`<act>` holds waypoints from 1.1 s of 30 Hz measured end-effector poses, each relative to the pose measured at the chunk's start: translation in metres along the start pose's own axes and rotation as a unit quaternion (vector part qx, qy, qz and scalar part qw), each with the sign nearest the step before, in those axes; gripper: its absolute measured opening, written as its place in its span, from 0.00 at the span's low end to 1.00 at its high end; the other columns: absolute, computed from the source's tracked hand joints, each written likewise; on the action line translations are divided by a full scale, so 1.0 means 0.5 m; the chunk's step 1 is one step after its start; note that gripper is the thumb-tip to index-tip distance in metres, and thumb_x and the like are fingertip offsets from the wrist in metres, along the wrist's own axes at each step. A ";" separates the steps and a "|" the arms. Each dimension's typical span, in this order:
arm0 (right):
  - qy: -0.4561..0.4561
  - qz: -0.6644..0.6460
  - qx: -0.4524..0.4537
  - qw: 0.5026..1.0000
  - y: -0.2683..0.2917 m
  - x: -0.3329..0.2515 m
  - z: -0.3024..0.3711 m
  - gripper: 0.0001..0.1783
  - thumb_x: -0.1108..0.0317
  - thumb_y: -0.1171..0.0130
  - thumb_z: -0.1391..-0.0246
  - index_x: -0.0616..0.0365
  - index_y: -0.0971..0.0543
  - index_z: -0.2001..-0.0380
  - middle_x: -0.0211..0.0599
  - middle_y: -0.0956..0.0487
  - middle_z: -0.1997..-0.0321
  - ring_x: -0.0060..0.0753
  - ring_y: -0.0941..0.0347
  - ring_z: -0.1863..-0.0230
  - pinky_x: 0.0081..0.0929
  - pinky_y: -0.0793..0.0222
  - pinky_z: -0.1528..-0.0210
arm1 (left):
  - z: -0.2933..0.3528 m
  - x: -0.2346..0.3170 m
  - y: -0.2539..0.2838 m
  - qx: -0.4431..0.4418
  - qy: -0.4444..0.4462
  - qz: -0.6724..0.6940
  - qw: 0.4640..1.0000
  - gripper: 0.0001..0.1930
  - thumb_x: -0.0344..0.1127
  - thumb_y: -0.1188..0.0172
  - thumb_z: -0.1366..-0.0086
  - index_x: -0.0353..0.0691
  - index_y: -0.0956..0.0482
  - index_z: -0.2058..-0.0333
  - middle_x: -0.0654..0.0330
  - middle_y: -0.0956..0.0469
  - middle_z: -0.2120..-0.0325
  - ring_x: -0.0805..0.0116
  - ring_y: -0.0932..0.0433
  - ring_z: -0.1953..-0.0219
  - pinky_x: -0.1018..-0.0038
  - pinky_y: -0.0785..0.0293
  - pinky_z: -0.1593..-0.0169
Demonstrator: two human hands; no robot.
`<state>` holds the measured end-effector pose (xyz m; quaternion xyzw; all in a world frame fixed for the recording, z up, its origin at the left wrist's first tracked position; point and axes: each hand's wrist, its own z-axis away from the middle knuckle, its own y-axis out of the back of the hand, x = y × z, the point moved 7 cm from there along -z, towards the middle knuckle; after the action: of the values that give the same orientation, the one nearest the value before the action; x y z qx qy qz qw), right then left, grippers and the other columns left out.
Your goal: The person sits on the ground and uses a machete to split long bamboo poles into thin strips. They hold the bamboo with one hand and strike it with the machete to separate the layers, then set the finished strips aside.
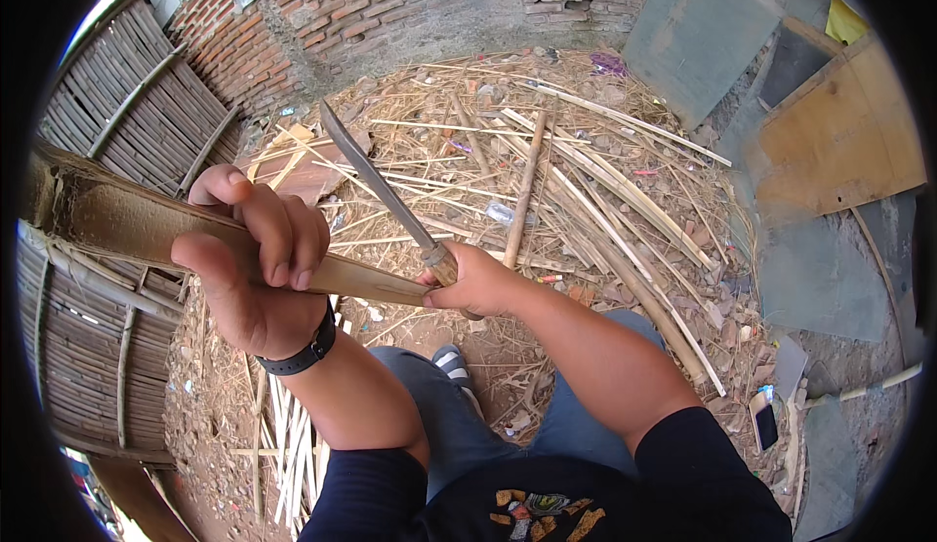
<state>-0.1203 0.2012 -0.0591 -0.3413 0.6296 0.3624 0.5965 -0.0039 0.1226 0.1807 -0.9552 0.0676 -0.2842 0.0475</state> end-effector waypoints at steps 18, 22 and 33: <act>0.078 -0.086 0.451 0.885 0.284 -0.018 0.007 0.16 0.74 0.30 0.48 0.56 0.29 0.63 0.31 0.23 0.68 0.24 0.26 0.70 0.27 0.27 0.65 | 0.155 -0.301 0.158 -0.007 0.217 -0.591 0.777 0.35 0.48 0.29 0.39 0.34 0.32 0.41 0.46 0.27 0.46 0.57 0.24 0.47 0.58 0.26 0.44; 0.108 -0.295 0.428 0.847 0.303 -0.043 0.037 0.14 0.75 0.33 0.44 0.54 0.30 0.65 0.29 0.24 0.69 0.24 0.27 0.72 0.26 0.29 0.70 | 0.267 -0.408 0.105 -0.142 0.222 -0.672 0.692 0.39 0.49 0.27 0.44 0.34 0.33 0.41 0.42 0.27 0.48 0.46 0.24 0.47 0.54 0.27 0.45; 0.032 -0.300 0.569 0.765 0.435 0.052 0.136 0.12 0.65 0.36 0.37 0.57 0.26 0.57 0.39 0.21 0.58 0.32 0.22 0.59 0.36 0.23 0.61 | 0.185 -0.388 0.107 -0.131 0.306 -0.684 0.649 0.15 0.42 0.36 0.41 0.45 0.24 0.57 0.48 0.17 0.73 0.45 0.17 0.69 0.52 0.21 0.63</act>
<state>-0.2746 0.3698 -0.0760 -0.1225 0.6046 -0.2704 0.7392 -0.1195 0.1051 -0.0076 -0.5853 -0.5581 -0.5003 -0.3093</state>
